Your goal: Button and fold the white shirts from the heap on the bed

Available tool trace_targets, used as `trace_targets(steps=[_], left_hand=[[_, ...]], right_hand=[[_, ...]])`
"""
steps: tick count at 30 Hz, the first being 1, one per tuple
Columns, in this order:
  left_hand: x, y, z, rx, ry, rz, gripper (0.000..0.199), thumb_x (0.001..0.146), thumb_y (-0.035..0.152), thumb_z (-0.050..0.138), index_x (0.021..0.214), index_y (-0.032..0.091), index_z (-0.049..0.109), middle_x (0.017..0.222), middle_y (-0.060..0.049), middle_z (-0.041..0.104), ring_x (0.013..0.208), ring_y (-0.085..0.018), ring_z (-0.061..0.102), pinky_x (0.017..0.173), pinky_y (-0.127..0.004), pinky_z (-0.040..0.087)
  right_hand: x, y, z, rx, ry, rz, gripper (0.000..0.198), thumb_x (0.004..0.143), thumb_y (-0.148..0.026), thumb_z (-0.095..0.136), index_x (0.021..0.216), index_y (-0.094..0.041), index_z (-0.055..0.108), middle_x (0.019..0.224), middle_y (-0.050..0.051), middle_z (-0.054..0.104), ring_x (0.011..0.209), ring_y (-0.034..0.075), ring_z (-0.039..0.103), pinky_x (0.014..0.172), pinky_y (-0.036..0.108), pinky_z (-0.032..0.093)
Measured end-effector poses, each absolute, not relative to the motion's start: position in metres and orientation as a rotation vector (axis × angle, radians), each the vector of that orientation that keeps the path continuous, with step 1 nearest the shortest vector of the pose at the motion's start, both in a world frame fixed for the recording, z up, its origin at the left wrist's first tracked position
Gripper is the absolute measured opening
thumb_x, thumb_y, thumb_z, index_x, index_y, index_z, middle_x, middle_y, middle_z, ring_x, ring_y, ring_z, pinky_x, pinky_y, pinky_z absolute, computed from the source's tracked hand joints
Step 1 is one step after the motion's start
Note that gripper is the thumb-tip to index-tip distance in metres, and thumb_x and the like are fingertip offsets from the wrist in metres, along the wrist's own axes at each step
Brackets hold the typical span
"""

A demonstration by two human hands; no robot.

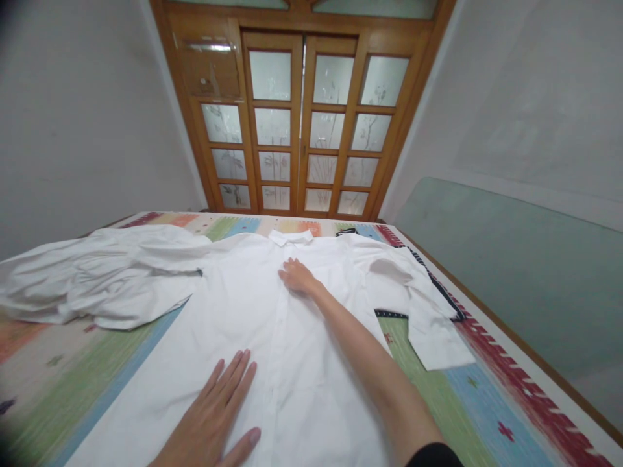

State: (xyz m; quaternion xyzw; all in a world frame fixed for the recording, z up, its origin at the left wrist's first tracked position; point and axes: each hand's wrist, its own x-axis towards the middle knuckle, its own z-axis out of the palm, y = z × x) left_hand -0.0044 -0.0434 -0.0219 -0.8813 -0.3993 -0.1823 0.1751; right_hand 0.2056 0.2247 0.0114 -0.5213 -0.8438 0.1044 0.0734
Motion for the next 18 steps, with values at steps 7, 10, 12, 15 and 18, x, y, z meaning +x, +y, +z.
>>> trace_targets(steps=[7, 10, 12, 15, 18], left_hand=[[-0.023, -0.031, -0.009, -2.576, -1.147, -0.396, 0.064, 0.099, 0.045, 0.042, 0.154, 0.02, 0.023, 0.151, -0.006, 0.045, 0.136, -0.02, 0.046, 0.108, -0.036, 0.043], [-0.035, -0.015, -0.009, -2.619, -1.212, -0.371, 0.059, 0.101, 0.041, 0.038, 0.155, 0.024, 0.02, 0.151, -0.004, 0.044, 0.136, -0.019, 0.046, 0.109, -0.037, 0.043], [-0.042, -0.004, -0.01, -2.66, -1.27, -0.337, 0.058, 0.102, 0.04, 0.035, 0.155, 0.025, 0.017, 0.152, -0.003, 0.042, 0.138, -0.02, 0.043, 0.112, -0.039, 0.04], [-0.051, 0.01, -0.012, -2.701, -1.373, -0.258, 0.055, 0.103, 0.04, 0.03, 0.155, 0.029, 0.018, 0.155, -0.002, 0.037, 0.143, -0.021, 0.036, 0.117, -0.044, 0.033], [-0.059, 0.027, -0.014, -2.709, -1.451, -0.228, 0.056, 0.102, 0.044, 0.029, 0.155, 0.029, 0.02, 0.157, -0.001, 0.034, 0.146, -0.023, 0.029, 0.118, -0.046, 0.03]], right_hand=[[0.201, 0.218, -0.001, -1.664, -2.414, 0.197, 0.049, 0.102, -0.032, 0.031, 0.145, -0.012, 0.043, 0.157, 0.015, 0.032, 0.146, 0.025, 0.027, 0.117, 0.041, 0.02], [0.2, 0.215, -0.003, -1.663, -2.392, 0.15, 0.049, 0.102, -0.032, 0.032, 0.144, -0.013, 0.044, 0.156, 0.014, 0.034, 0.145, 0.024, 0.028, 0.117, 0.039, 0.02], [0.199, 0.214, -0.005, -1.676, -2.377, 0.125, 0.049, 0.102, -0.032, 0.032, 0.145, -0.013, 0.044, 0.156, 0.013, 0.035, 0.145, 0.024, 0.029, 0.117, 0.039, 0.02], [0.198, 0.214, -0.007, -1.691, -2.355, 0.099, 0.051, 0.101, -0.032, 0.031, 0.146, -0.012, 0.042, 0.156, 0.013, 0.035, 0.145, 0.023, 0.029, 0.117, 0.038, 0.02], [0.198, 0.216, -0.011, -1.69, -2.339, 0.086, 0.052, 0.101, -0.032, 0.03, 0.147, -0.009, 0.04, 0.156, 0.015, 0.035, 0.145, 0.023, 0.03, 0.117, 0.038, 0.02]])
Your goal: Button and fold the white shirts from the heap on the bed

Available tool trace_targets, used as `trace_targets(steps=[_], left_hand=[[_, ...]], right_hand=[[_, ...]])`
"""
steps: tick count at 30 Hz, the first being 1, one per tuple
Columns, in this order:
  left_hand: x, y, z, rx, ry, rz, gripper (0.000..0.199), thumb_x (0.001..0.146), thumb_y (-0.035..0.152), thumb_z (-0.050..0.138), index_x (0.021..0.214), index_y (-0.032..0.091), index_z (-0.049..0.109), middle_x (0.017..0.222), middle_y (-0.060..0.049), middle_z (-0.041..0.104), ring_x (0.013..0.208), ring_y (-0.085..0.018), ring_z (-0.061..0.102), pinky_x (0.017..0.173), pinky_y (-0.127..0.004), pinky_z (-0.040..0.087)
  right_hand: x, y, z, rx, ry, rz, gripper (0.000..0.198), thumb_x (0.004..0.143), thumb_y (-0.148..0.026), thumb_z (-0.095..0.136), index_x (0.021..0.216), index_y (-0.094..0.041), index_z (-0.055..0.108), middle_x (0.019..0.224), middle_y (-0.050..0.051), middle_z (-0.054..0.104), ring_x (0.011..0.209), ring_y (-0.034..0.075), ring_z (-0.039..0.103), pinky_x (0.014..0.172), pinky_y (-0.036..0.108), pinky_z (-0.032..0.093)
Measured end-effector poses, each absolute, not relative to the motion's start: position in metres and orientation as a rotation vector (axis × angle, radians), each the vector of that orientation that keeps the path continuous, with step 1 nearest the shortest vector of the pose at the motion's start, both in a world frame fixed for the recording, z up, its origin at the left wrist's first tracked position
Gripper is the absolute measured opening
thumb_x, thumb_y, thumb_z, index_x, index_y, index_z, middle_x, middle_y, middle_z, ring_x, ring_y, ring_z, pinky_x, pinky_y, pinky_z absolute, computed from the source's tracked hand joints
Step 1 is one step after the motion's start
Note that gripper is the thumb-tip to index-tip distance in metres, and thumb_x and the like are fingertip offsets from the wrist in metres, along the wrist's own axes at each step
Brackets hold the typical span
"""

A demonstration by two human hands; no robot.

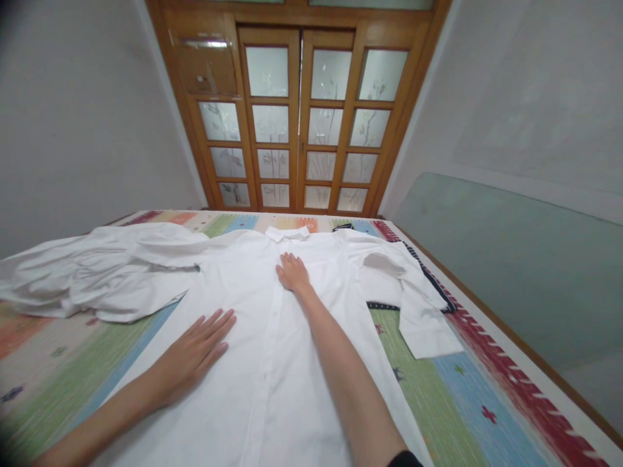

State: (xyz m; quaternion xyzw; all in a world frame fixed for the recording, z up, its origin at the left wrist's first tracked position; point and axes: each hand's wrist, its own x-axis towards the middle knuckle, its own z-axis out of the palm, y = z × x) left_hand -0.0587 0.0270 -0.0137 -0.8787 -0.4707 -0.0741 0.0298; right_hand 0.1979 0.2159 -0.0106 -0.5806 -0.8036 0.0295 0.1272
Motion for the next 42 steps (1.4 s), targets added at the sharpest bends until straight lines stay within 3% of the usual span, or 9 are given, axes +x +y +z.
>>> trace_targets(steps=[13, 19, 22, 26, 30, 35, 39, 42], left_hand=[[-0.082, 0.133, -0.004, -2.707, -1.664, -0.093, 0.066, 0.098, 0.056, 0.021, 0.151, 0.019, 0.035, 0.157, -0.007, 0.033, 0.146, -0.026, 0.027, 0.118, -0.045, 0.026], [-0.073, 0.184, 0.002, -2.604, -1.687, -0.032, 0.065, 0.098, 0.05, 0.023, 0.145, 0.009, 0.042, 0.153, -0.016, 0.04, 0.144, -0.03, 0.032, 0.116, -0.046, 0.028], [-0.064, 0.208, 0.006, -2.552, -1.721, -0.017, 0.056, 0.098, 0.046, 0.028, 0.141, 0.013, 0.046, 0.151, -0.016, 0.043, 0.143, -0.031, 0.035, 0.114, -0.05, 0.029], [-0.046, 0.239, 0.012, -2.584, -1.712, -0.009, 0.048, 0.098, 0.041, 0.032, 0.131, 0.013, 0.055, 0.145, -0.018, 0.051, 0.137, -0.029, 0.044, 0.112, -0.044, 0.035], [-0.023, 0.266, 0.016, -2.599, -1.719, -0.054, 0.046, 0.097, 0.038, 0.035, 0.131, 0.014, 0.055, 0.148, -0.016, 0.048, 0.14, -0.028, 0.039, 0.114, -0.041, 0.032], [0.003, 0.293, 0.019, -2.613, -1.796, -0.067, 0.052, 0.098, 0.038, 0.032, 0.145, 0.02, 0.043, 0.157, -0.011, 0.036, 0.147, -0.03, 0.025, 0.116, -0.051, 0.027], [0.011, 0.309, 0.017, -2.587, -2.012, -0.014, 0.056, 0.1, 0.042, 0.018, 0.152, 0.027, 0.031, 0.162, -0.005, 0.022, 0.149, -0.035, 0.017, 0.111, -0.07, 0.019], [0.008, 0.317, 0.013, -2.47, -2.134, -0.034, 0.06, 0.097, 0.05, 0.019, 0.154, 0.029, 0.027, 0.162, -0.007, 0.02, 0.148, -0.04, 0.016, 0.105, -0.079, 0.014]], right_hand=[[0.198, 0.218, -0.016, -1.663, -2.269, 0.126, 0.052, 0.098, -0.032, 0.035, 0.145, -0.01, 0.043, 0.154, 0.014, 0.038, 0.144, 0.023, 0.031, 0.117, 0.04, 0.021], [0.198, 0.217, -0.014, -1.666, -2.267, 0.132, 0.053, 0.098, -0.032, 0.035, 0.145, -0.008, 0.044, 0.154, 0.015, 0.038, 0.144, 0.023, 0.032, 0.117, 0.039, 0.02], [0.198, 0.216, -0.012, -1.66, -2.265, 0.136, 0.053, 0.098, -0.033, 0.035, 0.144, -0.008, 0.045, 0.154, 0.015, 0.038, 0.144, 0.023, 0.032, 0.117, 0.039, 0.02], [0.197, 0.215, -0.011, -1.654, -2.251, 0.134, 0.053, 0.098, -0.032, 0.036, 0.144, -0.008, 0.045, 0.153, 0.015, 0.039, 0.144, 0.023, 0.033, 0.118, 0.04, 0.021], [0.196, 0.216, -0.011, -1.649, -2.236, 0.128, 0.052, 0.097, -0.032, 0.038, 0.143, -0.007, 0.046, 0.152, 0.015, 0.041, 0.143, 0.024, 0.034, 0.117, 0.04, 0.021], [0.195, 0.216, -0.012, -1.649, -2.226, 0.115, 0.052, 0.097, -0.031, 0.038, 0.143, -0.007, 0.046, 0.152, 0.015, 0.042, 0.143, 0.025, 0.034, 0.117, 0.04, 0.022], [0.195, 0.217, -0.013, -1.645, -2.225, 0.117, 0.052, 0.097, -0.03, 0.038, 0.144, -0.007, 0.045, 0.152, 0.016, 0.041, 0.143, 0.024, 0.034, 0.117, 0.041, 0.022], [0.196, 0.218, -0.014, -1.646, -2.222, 0.134, 0.052, 0.097, -0.031, 0.039, 0.144, -0.008, 0.045, 0.153, 0.015, 0.041, 0.144, 0.024, 0.032, 0.118, 0.041, 0.021]])
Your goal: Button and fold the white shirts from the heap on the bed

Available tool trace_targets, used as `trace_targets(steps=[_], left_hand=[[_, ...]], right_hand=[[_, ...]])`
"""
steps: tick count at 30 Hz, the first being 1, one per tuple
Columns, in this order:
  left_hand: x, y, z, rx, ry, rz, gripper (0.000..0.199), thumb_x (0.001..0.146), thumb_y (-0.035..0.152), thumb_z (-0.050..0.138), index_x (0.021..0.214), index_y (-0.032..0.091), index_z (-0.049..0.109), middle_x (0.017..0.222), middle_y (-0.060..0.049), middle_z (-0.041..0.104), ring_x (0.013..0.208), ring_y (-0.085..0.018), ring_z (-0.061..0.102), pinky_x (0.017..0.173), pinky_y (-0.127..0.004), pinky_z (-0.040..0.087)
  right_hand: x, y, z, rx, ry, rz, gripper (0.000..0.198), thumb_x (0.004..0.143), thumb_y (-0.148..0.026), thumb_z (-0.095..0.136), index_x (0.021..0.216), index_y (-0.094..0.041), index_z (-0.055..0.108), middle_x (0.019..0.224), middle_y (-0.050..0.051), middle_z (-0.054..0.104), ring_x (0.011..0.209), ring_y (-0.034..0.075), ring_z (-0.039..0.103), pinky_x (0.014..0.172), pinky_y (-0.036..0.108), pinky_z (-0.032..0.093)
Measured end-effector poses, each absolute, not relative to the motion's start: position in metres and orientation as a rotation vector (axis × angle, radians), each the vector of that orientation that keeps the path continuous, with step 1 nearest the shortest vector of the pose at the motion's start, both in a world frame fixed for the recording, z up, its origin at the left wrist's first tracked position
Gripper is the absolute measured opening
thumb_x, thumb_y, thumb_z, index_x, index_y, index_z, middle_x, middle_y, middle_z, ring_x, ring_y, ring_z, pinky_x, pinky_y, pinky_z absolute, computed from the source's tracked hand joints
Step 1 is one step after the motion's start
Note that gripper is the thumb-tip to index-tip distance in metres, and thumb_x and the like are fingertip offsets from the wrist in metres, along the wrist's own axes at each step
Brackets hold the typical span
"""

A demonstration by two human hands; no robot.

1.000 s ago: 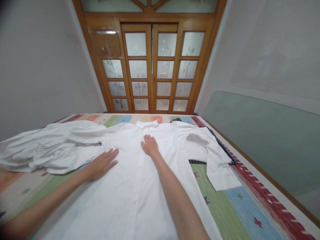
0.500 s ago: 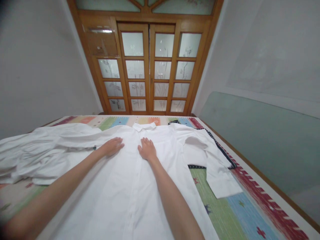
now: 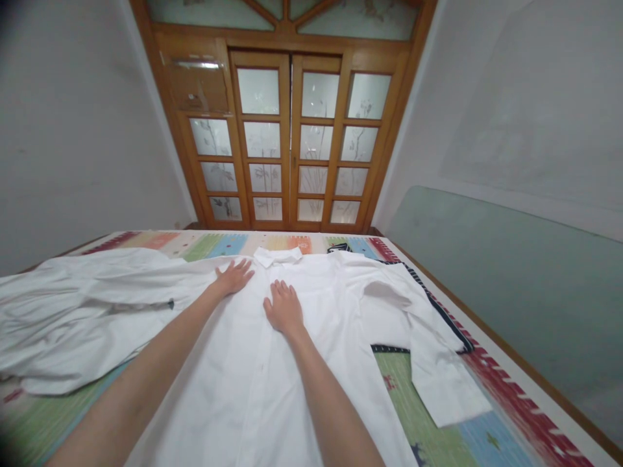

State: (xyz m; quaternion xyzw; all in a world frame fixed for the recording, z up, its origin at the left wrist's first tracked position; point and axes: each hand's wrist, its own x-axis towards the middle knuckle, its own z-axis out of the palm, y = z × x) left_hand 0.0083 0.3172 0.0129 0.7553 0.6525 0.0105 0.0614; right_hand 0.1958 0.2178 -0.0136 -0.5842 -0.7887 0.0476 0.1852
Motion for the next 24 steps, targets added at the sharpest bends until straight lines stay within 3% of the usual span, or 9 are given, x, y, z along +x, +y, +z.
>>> trace_targets(steps=[5, 10, 15, 20, 24], left_hand=[[0.001, 0.328, 0.012, 2.16, 2.116, 0.064, 0.069, 0.093, 0.062, 0.025, 0.153, 0.028, 0.03, 0.162, -0.01, 0.023, 0.146, -0.043, 0.016, 0.103, -0.079, 0.016], [0.005, 0.342, 0.016, 2.221, 2.223, 0.191, 0.059, 0.096, 0.048, 0.029, 0.146, 0.019, 0.041, 0.15, -0.017, 0.044, 0.136, -0.041, 0.037, 0.105, -0.067, 0.029], [0.015, 0.355, 0.01, 2.362, 2.072, 0.397, 0.051, 0.098, 0.04, 0.029, 0.142, 0.02, 0.045, 0.149, -0.013, 0.047, 0.134, -0.035, 0.042, 0.107, -0.053, 0.033], [0.023, 0.363, 0.002, 2.319, 2.024, 0.402, 0.051, 0.098, 0.038, 0.032, 0.141, 0.015, 0.046, 0.143, -0.017, 0.053, 0.136, -0.031, 0.043, 0.108, -0.048, 0.033], [0.024, 0.373, 0.004, 2.285, 2.024, 0.462, 0.04, 0.096, 0.03, 0.037, 0.124, 0.015, 0.061, 0.135, -0.017, 0.059, 0.129, -0.03, 0.05, 0.107, -0.044, 0.034]], right_hand=[[0.196, 0.218, -0.013, -1.647, -2.215, 0.153, 0.053, 0.097, -0.032, 0.038, 0.144, -0.009, 0.045, 0.153, 0.014, 0.04, 0.144, 0.024, 0.032, 0.118, 0.04, 0.021], [0.195, 0.218, -0.013, -1.653, -2.206, 0.143, 0.052, 0.096, -0.031, 0.038, 0.143, -0.01, 0.047, 0.152, 0.014, 0.041, 0.143, 0.025, 0.033, 0.117, 0.041, 0.022], [0.194, 0.218, -0.014, -1.643, -2.187, 0.135, 0.052, 0.096, -0.031, 0.038, 0.142, -0.009, 0.048, 0.152, 0.014, 0.042, 0.143, 0.025, 0.033, 0.118, 0.042, 0.022], [0.194, 0.218, -0.013, -1.646, -2.175, 0.152, 0.053, 0.096, -0.031, 0.039, 0.142, -0.008, 0.047, 0.152, 0.014, 0.042, 0.143, 0.026, 0.034, 0.118, 0.041, 0.021], [0.194, 0.218, -0.012, -1.658, -2.177, 0.144, 0.051, 0.096, -0.031, 0.041, 0.142, -0.009, 0.048, 0.152, 0.013, 0.042, 0.143, 0.025, 0.033, 0.118, 0.041, 0.022]])
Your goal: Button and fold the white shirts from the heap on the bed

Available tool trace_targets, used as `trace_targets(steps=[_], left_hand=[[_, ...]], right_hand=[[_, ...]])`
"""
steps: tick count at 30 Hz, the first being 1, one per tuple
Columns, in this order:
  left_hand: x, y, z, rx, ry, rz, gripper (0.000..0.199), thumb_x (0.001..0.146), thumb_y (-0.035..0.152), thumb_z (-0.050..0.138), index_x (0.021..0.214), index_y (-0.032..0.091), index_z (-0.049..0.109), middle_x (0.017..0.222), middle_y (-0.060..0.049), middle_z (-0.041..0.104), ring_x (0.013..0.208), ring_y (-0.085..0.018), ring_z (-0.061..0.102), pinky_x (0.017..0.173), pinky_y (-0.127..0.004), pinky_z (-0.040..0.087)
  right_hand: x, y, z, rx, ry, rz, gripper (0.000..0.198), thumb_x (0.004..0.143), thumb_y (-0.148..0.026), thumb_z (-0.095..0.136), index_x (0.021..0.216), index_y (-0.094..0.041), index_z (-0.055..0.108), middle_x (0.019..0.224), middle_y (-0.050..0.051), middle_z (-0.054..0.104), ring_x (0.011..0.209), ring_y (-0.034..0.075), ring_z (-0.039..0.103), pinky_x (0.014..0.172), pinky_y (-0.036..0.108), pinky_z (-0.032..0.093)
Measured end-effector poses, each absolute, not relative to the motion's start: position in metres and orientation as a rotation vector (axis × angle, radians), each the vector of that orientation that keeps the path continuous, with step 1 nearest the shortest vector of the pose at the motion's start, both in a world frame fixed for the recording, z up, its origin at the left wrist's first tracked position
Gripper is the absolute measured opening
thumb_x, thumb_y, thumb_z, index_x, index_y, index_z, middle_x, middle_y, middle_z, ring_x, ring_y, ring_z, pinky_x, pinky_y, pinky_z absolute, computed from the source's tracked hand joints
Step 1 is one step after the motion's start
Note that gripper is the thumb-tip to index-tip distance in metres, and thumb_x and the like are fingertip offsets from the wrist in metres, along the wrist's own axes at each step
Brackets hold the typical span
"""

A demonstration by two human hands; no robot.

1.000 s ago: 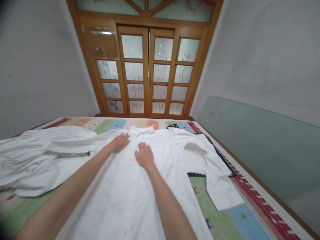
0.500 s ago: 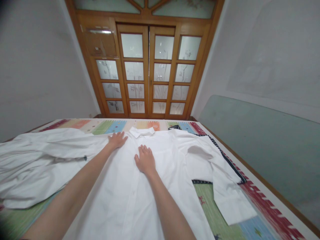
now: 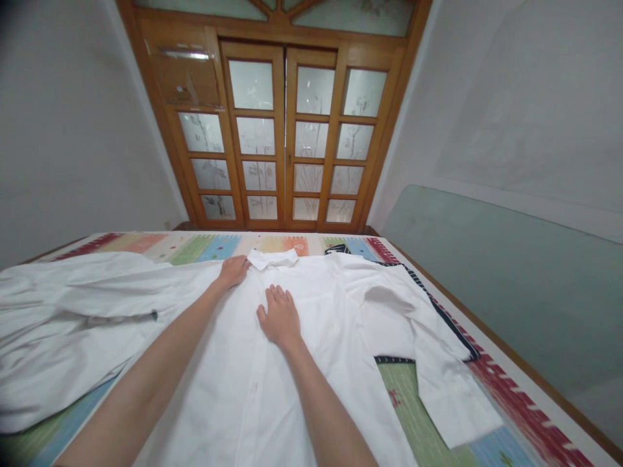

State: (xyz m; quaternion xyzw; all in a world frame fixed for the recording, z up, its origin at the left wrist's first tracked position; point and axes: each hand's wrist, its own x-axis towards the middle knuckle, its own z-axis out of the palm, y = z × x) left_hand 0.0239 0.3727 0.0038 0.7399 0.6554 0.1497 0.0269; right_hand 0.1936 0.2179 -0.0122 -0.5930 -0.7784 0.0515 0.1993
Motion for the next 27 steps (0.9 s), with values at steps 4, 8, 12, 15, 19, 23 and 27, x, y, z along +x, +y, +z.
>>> trace_targets(steps=[4, 8, 12, 15, 19, 23, 27], left_hand=[[0.023, 0.388, 0.01, 2.226, 2.014, 0.542, 0.028, 0.09, 0.026, 0.049, 0.105, 0.013, 0.07, 0.12, -0.017, 0.068, 0.115, -0.027, 0.06, 0.098, -0.034, 0.042], [0.023, 0.399, 0.015, 2.181, 1.947, 0.605, 0.027, 0.089, 0.025, 0.052, 0.107, 0.013, 0.068, 0.106, -0.01, 0.073, 0.095, -0.02, 0.065, 0.082, -0.027, 0.048], [0.021, 0.404, 0.022, 2.193, 1.872, 0.619, 0.027, 0.088, 0.024, 0.055, 0.109, 0.015, 0.069, 0.103, -0.006, 0.074, 0.093, -0.017, 0.065, 0.081, -0.024, 0.047], [0.019, 0.407, 0.023, 2.189, 1.898, 0.596, 0.021, 0.086, 0.026, 0.059, 0.098, 0.015, 0.073, 0.105, -0.009, 0.074, 0.099, -0.021, 0.064, 0.085, -0.027, 0.046], [0.021, 0.406, 0.019, 2.145, 2.022, 0.594, 0.021, 0.085, 0.028, 0.062, 0.098, 0.016, 0.073, 0.113, -0.013, 0.071, 0.108, -0.027, 0.061, 0.09, -0.034, 0.044], [0.026, 0.392, 0.012, 2.142, 2.125, 0.628, 0.028, 0.09, 0.034, 0.054, 0.101, 0.014, 0.071, 0.117, -0.018, 0.067, 0.118, -0.033, 0.055, 0.097, -0.043, 0.039], [0.027, 0.365, 0.007, 2.238, 2.306, 0.797, 0.045, 0.098, 0.036, 0.034, 0.115, 0.007, 0.063, 0.127, -0.023, 0.058, 0.125, -0.036, 0.045, 0.106, -0.049, 0.03]], right_hand=[[0.194, 0.218, -0.012, -1.66, -2.171, 0.139, 0.051, 0.096, -0.031, 0.041, 0.142, -0.01, 0.048, 0.152, 0.013, 0.043, 0.143, 0.024, 0.034, 0.117, 0.041, 0.024], [0.194, 0.218, -0.012, -1.651, -2.158, 0.138, 0.05, 0.095, -0.031, 0.041, 0.141, -0.012, 0.05, 0.151, 0.012, 0.044, 0.142, 0.024, 0.035, 0.117, 0.041, 0.024], [0.194, 0.219, -0.011, -1.643, -2.144, 0.161, 0.051, 0.095, -0.031, 0.041, 0.141, -0.011, 0.05, 0.151, 0.012, 0.044, 0.142, 0.024, 0.036, 0.117, 0.041, 0.024], [0.194, 0.219, -0.012, -1.637, -2.145, 0.172, 0.051, 0.094, -0.031, 0.041, 0.141, -0.01, 0.05, 0.151, 0.012, 0.044, 0.142, 0.025, 0.035, 0.118, 0.041, 0.024], [0.194, 0.22, -0.014, -1.638, -2.139, 0.158, 0.05, 0.094, -0.031, 0.042, 0.14, -0.012, 0.05, 0.15, 0.012, 0.045, 0.142, 0.024, 0.035, 0.117, 0.041, 0.024], [0.195, 0.22, -0.015, -1.635, -2.142, 0.146, 0.05, 0.094, -0.031, 0.042, 0.14, -0.012, 0.05, 0.15, 0.012, 0.045, 0.142, 0.023, 0.036, 0.117, 0.04, 0.025], [0.195, 0.221, -0.013, -1.641, -2.149, 0.158, 0.049, 0.095, -0.03, 0.043, 0.14, -0.012, 0.051, 0.15, 0.012, 0.045, 0.142, 0.023, 0.036, 0.118, 0.04, 0.023]])
